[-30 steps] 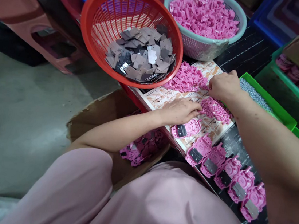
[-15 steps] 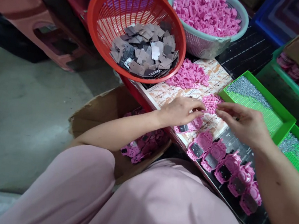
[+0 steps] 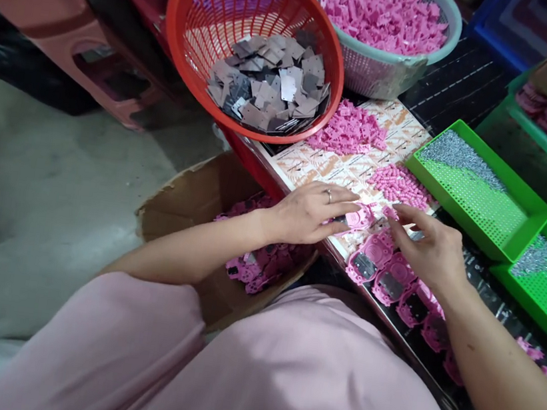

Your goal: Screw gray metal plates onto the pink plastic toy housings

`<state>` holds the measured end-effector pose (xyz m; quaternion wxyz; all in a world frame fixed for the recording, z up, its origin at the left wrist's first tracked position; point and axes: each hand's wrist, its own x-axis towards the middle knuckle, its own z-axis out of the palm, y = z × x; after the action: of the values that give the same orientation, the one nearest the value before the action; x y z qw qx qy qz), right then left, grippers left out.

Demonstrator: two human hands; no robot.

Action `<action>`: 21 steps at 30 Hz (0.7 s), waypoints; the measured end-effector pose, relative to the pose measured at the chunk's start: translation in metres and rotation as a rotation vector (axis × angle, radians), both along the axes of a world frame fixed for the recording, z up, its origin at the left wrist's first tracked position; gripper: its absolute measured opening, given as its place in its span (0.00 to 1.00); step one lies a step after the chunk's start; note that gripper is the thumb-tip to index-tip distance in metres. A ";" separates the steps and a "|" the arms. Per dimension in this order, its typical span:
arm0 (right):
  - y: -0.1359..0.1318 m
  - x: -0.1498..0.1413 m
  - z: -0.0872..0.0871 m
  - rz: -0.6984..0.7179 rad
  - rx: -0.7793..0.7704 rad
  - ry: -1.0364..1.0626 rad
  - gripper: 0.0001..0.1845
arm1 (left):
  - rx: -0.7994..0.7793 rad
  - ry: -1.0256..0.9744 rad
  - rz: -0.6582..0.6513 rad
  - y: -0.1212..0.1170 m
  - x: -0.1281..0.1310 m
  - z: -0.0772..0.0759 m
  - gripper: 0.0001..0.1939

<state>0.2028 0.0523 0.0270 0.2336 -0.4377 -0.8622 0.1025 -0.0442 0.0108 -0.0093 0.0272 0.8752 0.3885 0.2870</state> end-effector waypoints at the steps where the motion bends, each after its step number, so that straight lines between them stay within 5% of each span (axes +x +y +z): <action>1: 0.000 0.000 -0.002 0.000 0.016 -0.022 0.12 | 0.024 0.045 -0.036 -0.003 -0.005 -0.002 0.19; 4: -0.001 -0.003 -0.007 0.029 0.076 -0.080 0.11 | 0.085 0.163 -0.075 -0.013 -0.008 -0.009 0.20; 11: -0.008 -0.017 -0.011 0.070 0.261 -0.232 0.12 | 0.166 0.226 0.097 -0.035 0.014 -0.011 0.20; 21: -0.011 -0.029 -0.010 0.189 0.406 -0.461 0.10 | 0.181 0.246 0.120 -0.038 0.020 -0.007 0.20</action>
<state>0.1742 0.0414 0.0172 0.1040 -0.3116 -0.9321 -0.1525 -0.0239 -0.0269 -0.0165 -0.1167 0.8777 0.4133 0.2125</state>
